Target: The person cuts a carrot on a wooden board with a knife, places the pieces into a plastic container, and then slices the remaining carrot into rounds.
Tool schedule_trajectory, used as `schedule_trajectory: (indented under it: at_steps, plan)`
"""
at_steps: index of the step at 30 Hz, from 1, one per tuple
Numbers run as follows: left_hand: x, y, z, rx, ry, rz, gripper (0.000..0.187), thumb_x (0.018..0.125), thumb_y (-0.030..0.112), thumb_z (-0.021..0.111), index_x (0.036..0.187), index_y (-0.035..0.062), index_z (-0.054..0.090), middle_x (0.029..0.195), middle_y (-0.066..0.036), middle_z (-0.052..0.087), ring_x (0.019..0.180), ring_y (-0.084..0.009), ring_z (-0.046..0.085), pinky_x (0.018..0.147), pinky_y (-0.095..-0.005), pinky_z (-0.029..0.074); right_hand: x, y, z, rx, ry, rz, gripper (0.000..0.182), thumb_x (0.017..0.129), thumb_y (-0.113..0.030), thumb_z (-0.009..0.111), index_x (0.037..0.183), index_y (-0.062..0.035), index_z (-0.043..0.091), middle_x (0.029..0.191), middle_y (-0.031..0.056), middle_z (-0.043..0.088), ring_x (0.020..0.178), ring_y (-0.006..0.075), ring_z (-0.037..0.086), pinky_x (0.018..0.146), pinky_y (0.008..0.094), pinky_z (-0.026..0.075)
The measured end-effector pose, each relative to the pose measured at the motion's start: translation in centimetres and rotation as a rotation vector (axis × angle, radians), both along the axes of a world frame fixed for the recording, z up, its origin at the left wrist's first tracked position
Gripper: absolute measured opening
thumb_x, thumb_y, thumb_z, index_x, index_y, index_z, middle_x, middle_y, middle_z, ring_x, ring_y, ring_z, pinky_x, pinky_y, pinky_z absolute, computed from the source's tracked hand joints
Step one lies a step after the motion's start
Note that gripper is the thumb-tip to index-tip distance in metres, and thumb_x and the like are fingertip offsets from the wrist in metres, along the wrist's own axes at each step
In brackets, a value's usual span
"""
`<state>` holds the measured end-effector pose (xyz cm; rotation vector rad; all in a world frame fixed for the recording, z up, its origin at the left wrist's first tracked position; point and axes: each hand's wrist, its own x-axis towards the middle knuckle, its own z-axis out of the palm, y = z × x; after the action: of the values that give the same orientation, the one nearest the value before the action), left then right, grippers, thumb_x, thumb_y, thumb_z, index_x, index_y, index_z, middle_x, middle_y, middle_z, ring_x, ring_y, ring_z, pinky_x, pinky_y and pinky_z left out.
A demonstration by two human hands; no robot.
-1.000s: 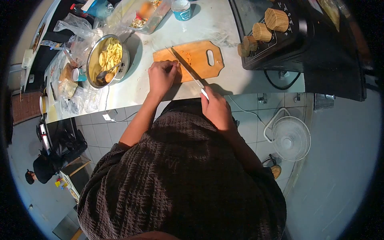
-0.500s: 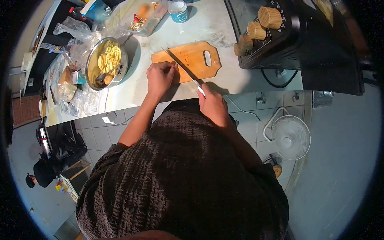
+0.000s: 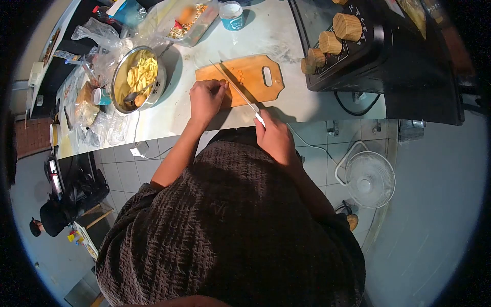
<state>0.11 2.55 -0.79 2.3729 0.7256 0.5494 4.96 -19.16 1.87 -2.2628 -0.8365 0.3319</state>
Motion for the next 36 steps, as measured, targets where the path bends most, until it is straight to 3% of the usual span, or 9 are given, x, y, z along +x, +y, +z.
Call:
schedule_trajectory:
  at_steps: [4,6,15,18,20,26,33,36]
  plan:
    - [-0.1,0.1,-0.2,0.012,-0.031,-0.001,0.013,0.082,0.018,0.074,0.082,0.0053,0.076,0.081,-0.013,0.071,0.085,-0.0321,0.062,0.079,-0.0428,0.045,0.0,0.0,0.1,-0.034,0.038,0.014,0.027,0.095,-0.023,0.059,0.116,-0.0052,0.059,0.089,0.0230,0.067,0.084,0.0441,0.064,0.072,0.0522,0.051]
    - [-0.1,0.2,0.0,0.121,-0.054,-0.025,0.015,0.082,0.019,0.074,0.084,0.0040,0.076,0.081,-0.016,0.071,0.080,-0.0333,0.066,0.076,-0.0415,0.052,0.1,0.0,0.0,-0.039,0.031,0.024,0.028,0.095,-0.023,0.059,0.116,-0.0055,0.058,0.089,0.0228,0.067,0.084,0.0439,0.064,0.072,0.0523,0.051]
    - [-0.1,0.1,0.2,0.099,-0.040,-0.018,0.015,0.083,0.019,0.074,0.083,0.0045,0.076,0.082,-0.014,0.072,0.081,-0.0326,0.065,0.078,-0.0414,0.051,0.0,0.4,0.8,-0.083,0.055,-0.005,0.019,0.095,-0.016,0.059,0.110,-0.0053,0.059,0.091,0.0237,0.066,0.087,0.0458,0.062,0.071,0.0513,0.049]
    - [-0.2,0.2,-0.1,0.116,-0.052,-0.025,0.015,0.083,0.019,0.074,0.082,0.0046,0.076,0.082,-0.013,0.072,0.081,-0.0325,0.065,0.077,-0.0415,0.051,-0.1,0.5,0.6,-0.085,0.045,-0.006,0.020,0.094,-0.017,0.060,0.110,-0.0051,0.059,0.091,0.0237,0.066,0.087,0.0455,0.062,0.071,0.0513,0.049]
    - [-0.2,0.1,-0.2,0.119,-0.058,-0.027,0.015,0.083,0.019,0.074,0.082,0.0046,0.076,0.082,-0.013,0.072,0.081,-0.0324,0.065,0.076,-0.0415,0.051,0.3,0.8,0.1,-0.101,0.023,0.025,0.030,0.095,-0.024,0.059,0.118,-0.0060,0.059,0.088,0.0211,0.067,0.082,0.0433,0.065,0.070,0.0523,0.051]
    - [-0.2,0.1,-0.1,0.140,-0.038,-0.025,0.015,0.083,0.019,0.074,0.082,0.0041,0.076,0.082,-0.014,0.072,0.080,-0.0321,0.065,0.076,-0.0407,0.051,0.6,1.3,0.4,-0.065,0.047,-0.013,0.024,0.094,-0.019,0.060,0.115,-0.0064,0.061,0.092,0.0237,0.067,0.089,0.0460,0.062,0.073,0.0513,0.050]
    - [-0.3,0.2,0.1,0.051,-0.042,-0.024,0.014,0.083,0.017,0.074,0.083,0.0037,0.075,0.083,-0.015,0.072,0.082,-0.0325,0.066,0.078,-0.0405,0.052,0.5,-0.4,0.3,-0.091,0.021,-0.043,0.026,0.094,-0.023,0.060,0.114,-0.0063,0.061,0.088,0.0223,0.067,0.084,0.0434,0.065,0.071,0.0517,0.052]
    - [-0.2,0.1,-0.1,0.128,-0.087,-0.046,0.013,0.083,0.017,0.074,0.084,0.0041,0.075,0.084,-0.014,0.071,0.082,-0.0327,0.065,0.077,-0.0407,0.051,0.6,-0.7,0.3,-0.054,-0.008,-0.033,0.025,0.095,-0.023,0.058,0.114,-0.0059,0.060,0.088,0.0227,0.067,0.083,0.0442,0.064,0.070,0.0519,0.052]
